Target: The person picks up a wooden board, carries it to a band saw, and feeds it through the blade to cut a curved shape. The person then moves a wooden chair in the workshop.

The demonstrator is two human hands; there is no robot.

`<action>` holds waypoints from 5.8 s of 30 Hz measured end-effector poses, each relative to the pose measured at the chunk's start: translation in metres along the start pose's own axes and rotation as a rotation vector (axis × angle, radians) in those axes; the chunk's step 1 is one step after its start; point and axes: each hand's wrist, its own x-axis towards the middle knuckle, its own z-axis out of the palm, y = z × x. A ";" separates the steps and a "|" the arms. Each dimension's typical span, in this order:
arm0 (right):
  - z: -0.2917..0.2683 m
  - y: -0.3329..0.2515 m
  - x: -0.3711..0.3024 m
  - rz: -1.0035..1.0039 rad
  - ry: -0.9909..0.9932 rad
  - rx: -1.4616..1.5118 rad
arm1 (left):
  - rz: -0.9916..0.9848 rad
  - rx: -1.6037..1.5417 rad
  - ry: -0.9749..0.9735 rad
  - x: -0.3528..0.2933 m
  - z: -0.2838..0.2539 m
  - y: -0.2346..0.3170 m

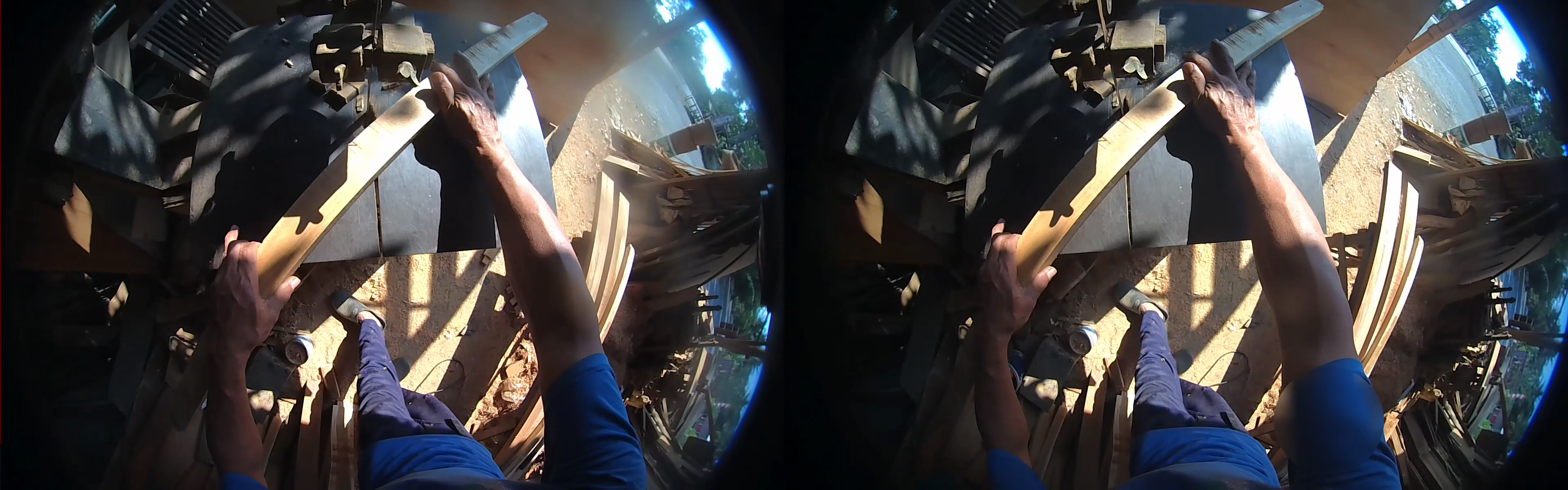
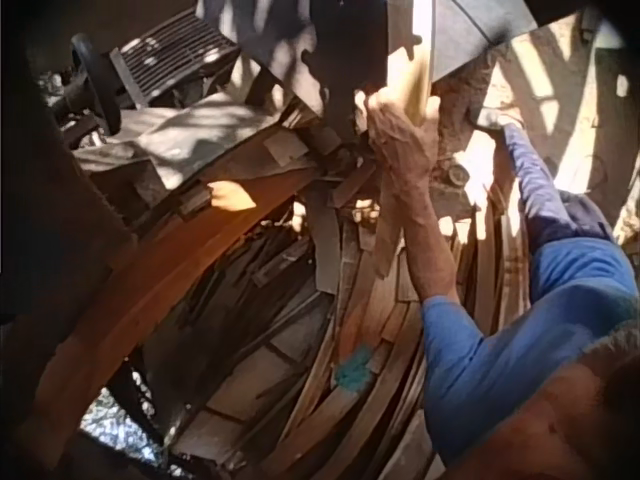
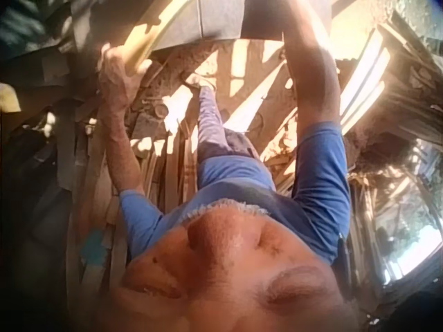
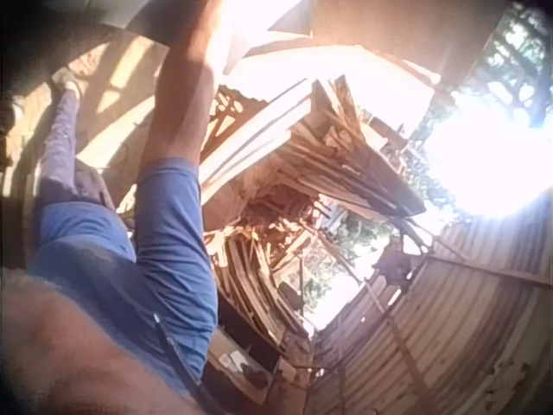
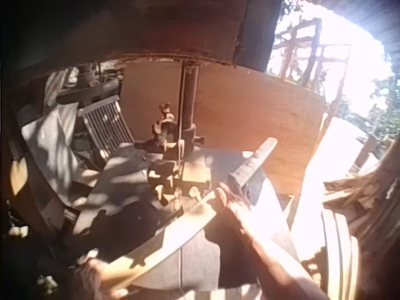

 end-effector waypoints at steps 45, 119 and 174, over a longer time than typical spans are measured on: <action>0.023 0.013 0.021 -0.073 -0.087 -0.140 | -0.081 0.162 -0.046 0.000 0.006 -0.002; 0.014 0.015 0.032 -0.095 -0.080 0.028 | -0.174 0.055 -0.112 0.007 0.000 0.023; 0.015 0.009 0.029 -0.162 -0.049 -0.080 | -0.299 0.083 -0.183 0.006 -0.006 0.017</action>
